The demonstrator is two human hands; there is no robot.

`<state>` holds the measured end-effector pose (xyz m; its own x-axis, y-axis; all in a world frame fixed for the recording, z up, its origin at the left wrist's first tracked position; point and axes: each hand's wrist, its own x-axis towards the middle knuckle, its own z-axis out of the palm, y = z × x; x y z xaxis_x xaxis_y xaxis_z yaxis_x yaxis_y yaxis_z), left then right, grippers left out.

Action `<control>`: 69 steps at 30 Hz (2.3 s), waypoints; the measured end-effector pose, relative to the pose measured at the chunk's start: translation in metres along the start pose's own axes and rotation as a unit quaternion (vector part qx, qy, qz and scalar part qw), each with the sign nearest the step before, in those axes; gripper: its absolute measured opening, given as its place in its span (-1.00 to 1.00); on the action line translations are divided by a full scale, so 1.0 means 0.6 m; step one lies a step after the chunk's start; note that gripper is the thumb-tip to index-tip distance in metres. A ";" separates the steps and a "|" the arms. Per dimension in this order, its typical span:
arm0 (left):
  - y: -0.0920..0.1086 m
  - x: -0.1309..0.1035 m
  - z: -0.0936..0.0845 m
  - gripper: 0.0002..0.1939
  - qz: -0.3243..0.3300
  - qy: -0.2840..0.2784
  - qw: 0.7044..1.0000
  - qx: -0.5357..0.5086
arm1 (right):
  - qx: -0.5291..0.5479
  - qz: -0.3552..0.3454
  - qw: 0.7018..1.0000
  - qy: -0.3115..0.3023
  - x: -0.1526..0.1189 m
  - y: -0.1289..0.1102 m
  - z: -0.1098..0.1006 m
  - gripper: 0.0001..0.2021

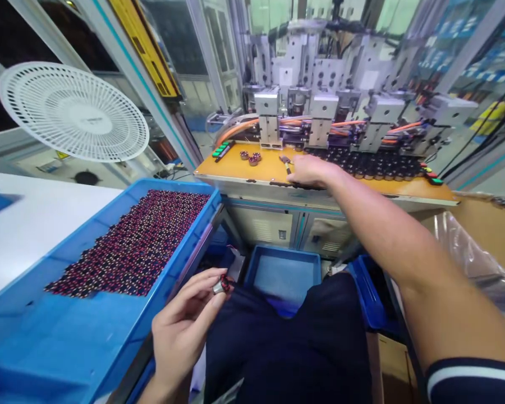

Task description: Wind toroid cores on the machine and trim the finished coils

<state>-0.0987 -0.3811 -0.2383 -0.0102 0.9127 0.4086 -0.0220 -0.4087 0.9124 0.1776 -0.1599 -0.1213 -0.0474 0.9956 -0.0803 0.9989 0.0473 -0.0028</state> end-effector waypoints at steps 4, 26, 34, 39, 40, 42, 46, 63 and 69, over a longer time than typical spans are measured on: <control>-0.002 -0.001 0.008 -0.77 -0.046 0.001 0.998 -0.051 | -0.039 -0.047 0.998 -0.004 -0.031 0.031 0.012 -0.51; -0.007 -0.004 0.029 -0.67 0.049 -0.030 0.997 0.051 | 0.667 -0.165 0.723 -0.068 -0.378 -0.083 0.208 -0.84; -0.011 -0.001 0.051 -0.63 0.053 -0.041 0.996 0.055 | 0.757 -0.229 0.604 -0.096 -0.396 -0.111 0.200 -0.58; -0.007 -0.001 0.047 -0.62 0.069 -0.037 0.994 0.074 | 0.684 -0.250 0.682 -0.066 -0.385 -0.113 0.170 -0.51; -0.006 -0.002 0.045 -0.62 0.070 -0.036 0.994 0.075 | 0.677 -0.256 0.688 -0.055 -0.384 -0.114 0.168 -0.49; -0.004 -0.003 0.042 -0.63 0.067 -0.034 0.994 0.076 | 0.668 -0.265 0.694 -0.044 -0.384 -0.117 0.168 -0.47; -0.001 -0.003 0.037 -0.65 0.049 -0.023 0.996 0.067 | 0.665 -0.234 0.707 -0.057 -0.392 -0.115 0.173 -0.55; 0.005 0.005 0.038 -0.67 0.028 -0.038 0.999 0.013 | 0.547 -0.240 0.794 -0.116 -0.413 -0.104 0.208 -0.24; 0.009 0.001 0.033 -0.64 0.058 -0.050 0.996 0.047 | 0.526 -0.245 0.808 -0.102 -0.413 -0.103 0.211 -0.23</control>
<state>-0.0791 -0.3826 -0.2323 0.0925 0.8569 0.5071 0.0672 -0.5135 0.8554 0.1281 -0.4200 -0.2273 -0.5425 0.8397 0.0249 0.3141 0.2302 -0.9211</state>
